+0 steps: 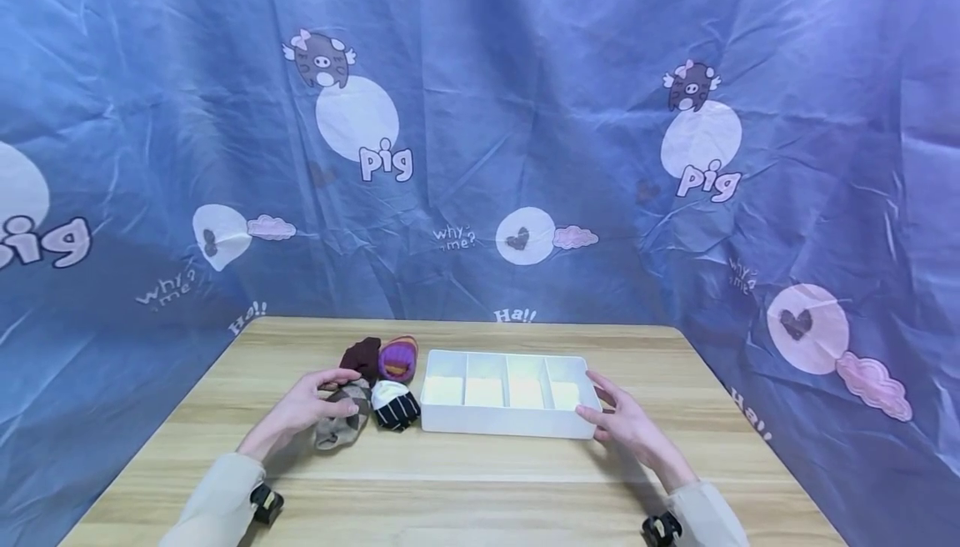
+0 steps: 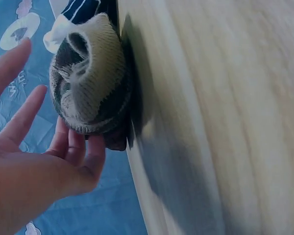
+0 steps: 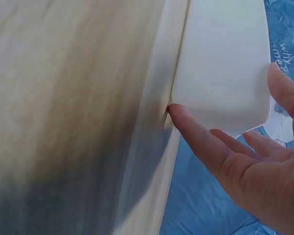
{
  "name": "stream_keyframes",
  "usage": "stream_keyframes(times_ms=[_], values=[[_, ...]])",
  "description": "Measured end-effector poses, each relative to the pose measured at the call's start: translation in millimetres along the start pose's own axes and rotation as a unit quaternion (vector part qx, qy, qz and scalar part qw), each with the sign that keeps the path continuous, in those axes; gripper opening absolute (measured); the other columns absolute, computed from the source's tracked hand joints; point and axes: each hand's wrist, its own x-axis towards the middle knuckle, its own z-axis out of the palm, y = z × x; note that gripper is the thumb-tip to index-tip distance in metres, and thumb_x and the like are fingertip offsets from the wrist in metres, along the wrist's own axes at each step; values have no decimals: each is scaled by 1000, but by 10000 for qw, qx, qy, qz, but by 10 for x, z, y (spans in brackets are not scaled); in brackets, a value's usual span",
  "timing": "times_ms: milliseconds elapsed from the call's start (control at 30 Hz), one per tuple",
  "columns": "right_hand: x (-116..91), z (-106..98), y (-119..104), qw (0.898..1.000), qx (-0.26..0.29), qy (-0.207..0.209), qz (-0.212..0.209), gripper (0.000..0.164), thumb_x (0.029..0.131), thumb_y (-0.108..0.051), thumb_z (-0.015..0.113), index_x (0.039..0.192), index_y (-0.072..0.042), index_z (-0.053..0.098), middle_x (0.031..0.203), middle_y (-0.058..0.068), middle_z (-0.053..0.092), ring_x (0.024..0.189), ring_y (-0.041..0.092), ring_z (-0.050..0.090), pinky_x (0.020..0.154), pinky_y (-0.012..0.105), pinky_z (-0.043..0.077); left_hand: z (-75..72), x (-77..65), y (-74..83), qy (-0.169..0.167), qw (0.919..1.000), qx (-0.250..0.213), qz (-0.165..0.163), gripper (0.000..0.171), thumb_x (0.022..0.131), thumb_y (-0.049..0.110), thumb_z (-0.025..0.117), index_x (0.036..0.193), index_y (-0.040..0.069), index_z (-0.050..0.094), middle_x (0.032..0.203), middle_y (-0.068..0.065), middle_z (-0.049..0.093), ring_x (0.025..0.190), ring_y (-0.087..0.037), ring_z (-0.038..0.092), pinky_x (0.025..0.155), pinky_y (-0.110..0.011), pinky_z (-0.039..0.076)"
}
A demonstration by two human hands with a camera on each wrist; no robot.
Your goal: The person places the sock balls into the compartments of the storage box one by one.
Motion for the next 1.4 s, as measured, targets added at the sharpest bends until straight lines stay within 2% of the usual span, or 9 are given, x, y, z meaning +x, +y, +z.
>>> stream_keyframes(times_ms=[167,367,600,700,800,1067,1400], values=[[7,5,13,10000,-23,36,26,83,91,-20,69,156,-8,19,155,35,18,121,33,53,77,37,56,20,14,-15,-111,9994,-90,-319,60,77,14,81,132,4,58,110,-15,63,99,-23,55,83,-34,46],[4,18,9,10000,-87,30,-14,83,92,-23,69,156,-7,19,154,36,21,124,39,52,85,43,55,30,26,-32,-326,9980,-314,-438,62,78,10,79,135,2,54,107,-18,62,93,-22,57,76,-35,51],[12,26,20,10000,-36,-2,-7,82,93,-21,68,156,-8,18,153,37,21,128,48,47,92,51,53,58,21,-17,-107,9967,-63,-800,59,76,13,81,131,11,58,125,-18,56,114,-32,50,88,-37,44],[13,28,21,10000,14,28,20,82,92,-21,69,156,-9,19,153,36,23,126,46,50,92,50,53,61,28,-20,-79,9970,26,-767,58,76,12,81,129,11,59,124,-19,56,112,-31,51,84,-33,43],[11,26,20,10000,22,61,23,82,92,-20,69,156,-8,20,153,36,24,124,42,53,90,47,54,62,32,-11,-29,9973,153,-711,56,75,12,81,127,10,60,125,-20,55,112,-32,50,84,-34,43],[26,30,29,10000,-12,80,-16,82,91,-19,70,155,-7,22,153,37,23,109,28,61,77,38,57,68,48,-34,125,9976,316,-599,54,71,11,84,121,9,64,121,-21,54,111,-32,48,85,-34,42],[11,17,39,10000,38,88,-25,82,91,-20,71,156,-8,21,153,36,23,121,39,55,87,45,56,89,82,-68,138,9984,100,-532,49,71,9,84,115,6,65,114,-18,58,100,-27,54,78,-32,47]])
